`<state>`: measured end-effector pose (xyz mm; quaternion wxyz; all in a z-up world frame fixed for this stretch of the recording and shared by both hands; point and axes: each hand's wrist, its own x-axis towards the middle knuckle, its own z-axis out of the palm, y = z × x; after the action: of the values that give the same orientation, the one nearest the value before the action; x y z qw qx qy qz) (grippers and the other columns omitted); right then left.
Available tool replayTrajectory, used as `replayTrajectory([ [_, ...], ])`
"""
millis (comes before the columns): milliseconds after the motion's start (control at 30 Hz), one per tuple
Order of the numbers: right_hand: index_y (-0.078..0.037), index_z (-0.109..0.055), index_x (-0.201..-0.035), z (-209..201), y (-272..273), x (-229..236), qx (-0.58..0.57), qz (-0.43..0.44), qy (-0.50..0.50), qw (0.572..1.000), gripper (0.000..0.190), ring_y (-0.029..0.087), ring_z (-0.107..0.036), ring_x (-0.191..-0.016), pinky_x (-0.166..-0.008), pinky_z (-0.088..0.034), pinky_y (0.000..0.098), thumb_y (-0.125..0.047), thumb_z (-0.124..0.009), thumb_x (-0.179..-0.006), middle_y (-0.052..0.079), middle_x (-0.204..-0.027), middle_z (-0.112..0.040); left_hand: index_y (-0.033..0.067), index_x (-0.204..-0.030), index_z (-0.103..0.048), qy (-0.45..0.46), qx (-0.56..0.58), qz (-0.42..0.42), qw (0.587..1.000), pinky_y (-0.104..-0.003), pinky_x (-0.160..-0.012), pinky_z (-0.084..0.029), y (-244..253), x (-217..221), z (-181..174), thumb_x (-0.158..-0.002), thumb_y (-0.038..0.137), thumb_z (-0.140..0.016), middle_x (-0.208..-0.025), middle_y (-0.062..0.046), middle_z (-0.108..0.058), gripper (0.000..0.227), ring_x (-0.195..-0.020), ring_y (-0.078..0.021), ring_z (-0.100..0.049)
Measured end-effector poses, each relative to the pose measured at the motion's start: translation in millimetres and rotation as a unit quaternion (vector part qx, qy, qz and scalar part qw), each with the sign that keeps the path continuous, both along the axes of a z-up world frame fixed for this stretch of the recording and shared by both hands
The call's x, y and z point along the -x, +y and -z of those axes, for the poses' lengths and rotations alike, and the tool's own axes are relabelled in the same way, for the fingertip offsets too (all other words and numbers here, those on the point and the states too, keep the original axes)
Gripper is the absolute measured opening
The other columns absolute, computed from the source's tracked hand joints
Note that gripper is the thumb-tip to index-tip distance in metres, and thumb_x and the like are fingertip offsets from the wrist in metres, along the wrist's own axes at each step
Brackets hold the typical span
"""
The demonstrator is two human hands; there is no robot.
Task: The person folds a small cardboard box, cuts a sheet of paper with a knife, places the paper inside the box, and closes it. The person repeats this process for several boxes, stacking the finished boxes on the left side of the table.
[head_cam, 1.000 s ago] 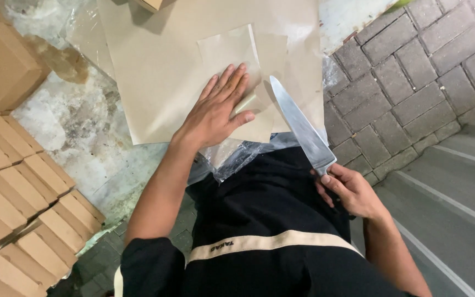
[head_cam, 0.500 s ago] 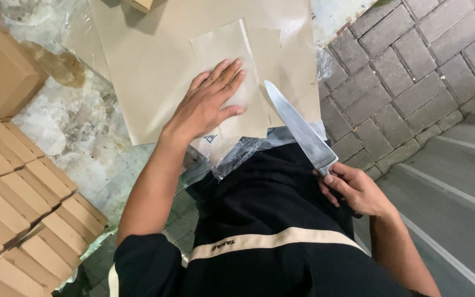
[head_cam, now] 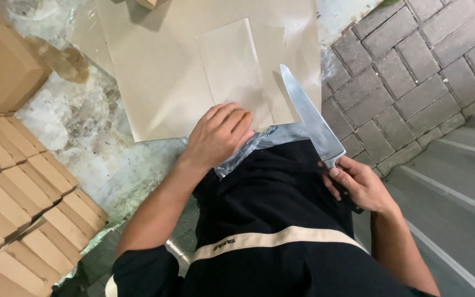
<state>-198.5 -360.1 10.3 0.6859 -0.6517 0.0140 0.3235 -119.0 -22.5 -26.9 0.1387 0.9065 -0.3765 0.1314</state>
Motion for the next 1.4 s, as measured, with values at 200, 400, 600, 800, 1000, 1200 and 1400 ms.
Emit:
replayTrajectory([
  [200,-0.002,-0.063,-0.094,-2.6,3.1,1.8,-0.01,-0.01,-0.012,1.0,0.016,0.014,-0.066,-0.045,-0.04,-0.051,0.0246,-0.011,-0.051,-0.097,0.012,-0.069,-0.069,0.0078,-0.098,-0.067,-0.062,0.025,-0.005,0.998,-0.033,-0.077,-0.057,-2.8,9.6,4.6,-0.096,0.021,-0.057,-0.089,-0.008,-0.065,0.017,-0.092,-0.0268,-0.07],
  [400,-0.001,-0.065,-0.092,-5.1,3.1,3.9,0.015,-0.005,-0.001,1.0,0.016,0.015,-0.067,-0.044,-0.04,-0.05,0.0248,-0.011,-0.052,-0.096,0.013,-0.068,-0.072,0.0197,-0.086,-0.066,0.02,0.12,-0.125,0.985,-0.023,-0.056,-0.053,-2.0,-4.8,-27.5,-0.092,0.022,-0.068,-0.075,0.006,-0.063,0.006,-0.065,-0.0136,-0.067],
  [600,-0.001,-0.065,-0.091,-13.2,4.9,7.7,0.025,-0.002,0.004,1.0,0.015,0.014,-0.066,-0.043,-0.04,-0.051,0.025,-0.01,-0.054,-0.095,0.012,-0.065,-0.072,0.0065,-0.077,-0.07,0.299,0.342,-0.135,0.881,-0.032,-0.057,-0.051,1.1,-24.4,-40.7,-0.083,0.019,-0.082,-0.073,-0.01,-0.072,0.018,-0.062,-0.0236,-0.067],
  [800,-0.001,-0.063,-0.087,-14.4,10.1,2.8,-0.009,-0.013,0.039,0.999,0.017,0.018,-0.066,-0.04,-0.039,-0.051,0.0266,-0.011,-0.051,-0.096,0.015,-0.065,-0.071,0.0097,-0.084,-0.069,0.354,0.402,-0.139,0.833,-0.026,-0.06,-0.047,2.6,-20.1,-40.9,-0.094,0.019,-0.072,-0.083,-0.005,-0.073,0.014,-0.065,-0.0101,-0.057],
  [1000,0.0,-0.061,-0.089,-15.8,-5.4,5.7,0.041,0.053,0.038,0.997,0.018,0.022,-0.067,-0.039,-0.038,-0.05,0.0293,-0.012,-0.05,-0.098,0.018,-0.067,-0.069,0.007,-0.09,-0.065,0.091,0.284,-0.139,0.944,-0.035,-0.07,-0.053,1.8,-14.8,-57.4,-0.102,0.019,-0.058,-0.111,-0.013,-0.073,0.018,-0.091,-0.0287,-0.073],
  [1200,-0.001,-0.057,-0.086,-33.5,2.2,2.0,0.038,-0.035,0.035,0.998,0.026,0.014,-0.053,-0.048,-0.047,-0.046,0.0266,-0.019,-0.047,-0.101,0.006,-0.069,-0.058,-0.0014,-0.11,-0.065,0.073,0.182,-0.071,0.978,-0.036,-0.075,-0.053,-4.9,-5.2,-76.1,-0.098,-0.003,-0.058,-0.118,-0.015,-0.071,0.014,-0.106,-0.0277,-0.073],
  [1400,-0.002,-0.057,-0.103,-18.6,42.0,-11.5,0.033,-0.074,0.082,0.993,0.023,0.014,-0.052,-0.053,-0.046,-0.048,0.0273,-0.021,-0.043,-0.102,0.006,-0.074,-0.056,0.0061,-0.115,-0.068,0.109,0.11,-0.016,0.988,-0.035,-0.078,-0.054,-25.5,6.9,-77.9,-0.091,-0.001,-0.068,-0.116,-0.007,-0.073,0.025,-0.104,-0.023,-0.072],
])
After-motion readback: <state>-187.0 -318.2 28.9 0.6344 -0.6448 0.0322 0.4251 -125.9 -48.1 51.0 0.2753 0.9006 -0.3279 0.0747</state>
